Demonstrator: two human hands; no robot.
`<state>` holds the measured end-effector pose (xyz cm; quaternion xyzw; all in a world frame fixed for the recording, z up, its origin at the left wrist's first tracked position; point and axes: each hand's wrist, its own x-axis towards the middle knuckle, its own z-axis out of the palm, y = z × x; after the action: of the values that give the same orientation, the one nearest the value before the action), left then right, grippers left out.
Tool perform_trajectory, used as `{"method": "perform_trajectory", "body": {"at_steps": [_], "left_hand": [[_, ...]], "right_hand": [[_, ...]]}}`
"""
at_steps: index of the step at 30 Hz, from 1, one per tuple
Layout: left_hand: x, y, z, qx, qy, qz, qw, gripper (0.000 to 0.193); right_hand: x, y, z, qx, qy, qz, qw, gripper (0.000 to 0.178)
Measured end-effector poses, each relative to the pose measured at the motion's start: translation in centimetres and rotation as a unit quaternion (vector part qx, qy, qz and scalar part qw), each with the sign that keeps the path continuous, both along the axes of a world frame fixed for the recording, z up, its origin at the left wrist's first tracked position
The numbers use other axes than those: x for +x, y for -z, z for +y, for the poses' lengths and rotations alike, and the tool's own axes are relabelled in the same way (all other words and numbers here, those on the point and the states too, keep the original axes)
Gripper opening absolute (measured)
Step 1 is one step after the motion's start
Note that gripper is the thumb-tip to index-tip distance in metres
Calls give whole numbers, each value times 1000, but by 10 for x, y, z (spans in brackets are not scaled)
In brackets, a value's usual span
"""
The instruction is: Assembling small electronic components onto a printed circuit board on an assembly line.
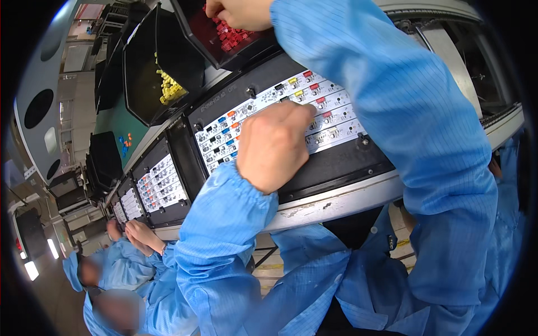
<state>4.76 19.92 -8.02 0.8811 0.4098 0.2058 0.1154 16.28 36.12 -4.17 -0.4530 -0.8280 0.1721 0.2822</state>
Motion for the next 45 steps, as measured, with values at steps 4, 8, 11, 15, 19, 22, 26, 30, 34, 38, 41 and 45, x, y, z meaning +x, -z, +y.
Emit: {"method": "perform_trajectory", "body": {"at_steps": [4, 8, 11, 15, 19, 22, 26, 30, 34, 38, 41, 45], "left_hand": [[-52, -29, 15, 164, -99, -60, 980, 22], [-166, -39, 53, 220, -287, -66, 930, 13], [-250, -22, 94, 105, -360, 86, 923, 24], [-319, 19, 123, -56, -387, 204, 898, 41], [-313, 24, 117, -80, -439, 208, 870, 33], [-300, 20, 103, -56, -445, 199, 872, 37], [-302, 16, 96, -80, -449, 205, 866, 31], [-304, 19, 97, -111, -443, 215, 863, 29], [-304, 19, 97, -84, -405, 208, 886, 28], [-305, 26, 97, -18, -405, 119, 907, 26], [-352, 28, 97, -92, -172, -156, 968, 26], [-309, 7, 85, 37, -382, -26, 923, 25]], "right_hand": [[9, -9, -38, 77, -69, 80, 991, 24], [16, 15, -97, 41, -184, 156, 970, 14], [21, 32, -142, -16, -209, 99, 973, 16], [-3, 53, -188, -115, -168, 66, 977, 23], [-15, 61, -206, -95, -147, 15, 984, 23], [-21, 69, -214, -119, -95, 16, 988, 23], [-22, 85, -208, -35, -137, -46, 989, 22], [-25, 96, -208, 1, -138, -64, 988, 22], [-26, 97, -205, 11, -142, -70, 987, 25], [-25, 96, -206, 19, -147, -83, 985, 27], [-29, 91, -207, 37, -167, -92, 981, 28], [-29, 89, -208, 30, -159, -86, 983, 28]]}}
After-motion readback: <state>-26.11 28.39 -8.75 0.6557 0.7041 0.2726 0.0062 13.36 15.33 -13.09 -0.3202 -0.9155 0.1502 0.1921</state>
